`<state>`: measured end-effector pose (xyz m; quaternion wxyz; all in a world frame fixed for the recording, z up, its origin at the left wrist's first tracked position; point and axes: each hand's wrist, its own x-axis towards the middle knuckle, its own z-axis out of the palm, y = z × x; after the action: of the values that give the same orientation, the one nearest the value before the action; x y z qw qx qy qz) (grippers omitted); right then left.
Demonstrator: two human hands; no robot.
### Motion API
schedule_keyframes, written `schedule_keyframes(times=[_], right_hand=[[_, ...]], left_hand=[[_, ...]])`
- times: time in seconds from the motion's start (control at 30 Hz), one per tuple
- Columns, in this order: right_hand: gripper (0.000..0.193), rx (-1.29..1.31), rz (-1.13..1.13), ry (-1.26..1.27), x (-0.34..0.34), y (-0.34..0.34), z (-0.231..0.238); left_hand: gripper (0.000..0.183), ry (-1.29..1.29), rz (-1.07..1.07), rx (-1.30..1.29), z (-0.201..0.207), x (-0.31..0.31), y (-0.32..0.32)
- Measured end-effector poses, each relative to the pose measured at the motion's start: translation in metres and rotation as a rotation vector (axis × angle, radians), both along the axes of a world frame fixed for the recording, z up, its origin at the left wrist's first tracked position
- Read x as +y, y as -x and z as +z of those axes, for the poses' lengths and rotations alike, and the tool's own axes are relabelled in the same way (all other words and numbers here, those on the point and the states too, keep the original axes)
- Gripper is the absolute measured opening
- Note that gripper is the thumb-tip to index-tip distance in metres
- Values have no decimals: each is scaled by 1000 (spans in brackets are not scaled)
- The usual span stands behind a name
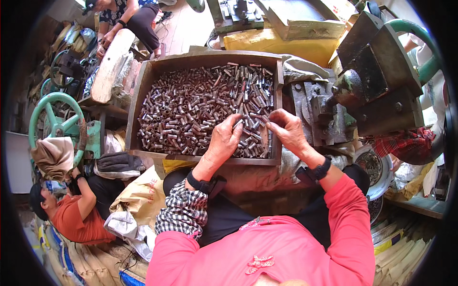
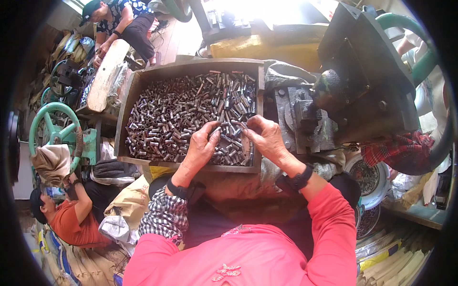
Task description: Manually sorting and placing small metal tube components into a hand-operated press for machining.
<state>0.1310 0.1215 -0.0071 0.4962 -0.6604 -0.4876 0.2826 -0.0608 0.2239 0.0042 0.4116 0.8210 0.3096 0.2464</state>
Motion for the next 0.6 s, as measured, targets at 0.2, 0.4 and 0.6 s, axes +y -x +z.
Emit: schedule_keyframes(times=[0.2,0.4,0.6], right_hand=[[13,499,77,189,-24,-13,4],[11,523,110,118,-18,-17,-6],[16,481,184,40,-11,-15,-8]], left_hand=[[27,394,34,-107,-7,1,-6],[26,240,14,-45,-17,-5,-14],[23,94,-118,-12,-15,-5,-20]])
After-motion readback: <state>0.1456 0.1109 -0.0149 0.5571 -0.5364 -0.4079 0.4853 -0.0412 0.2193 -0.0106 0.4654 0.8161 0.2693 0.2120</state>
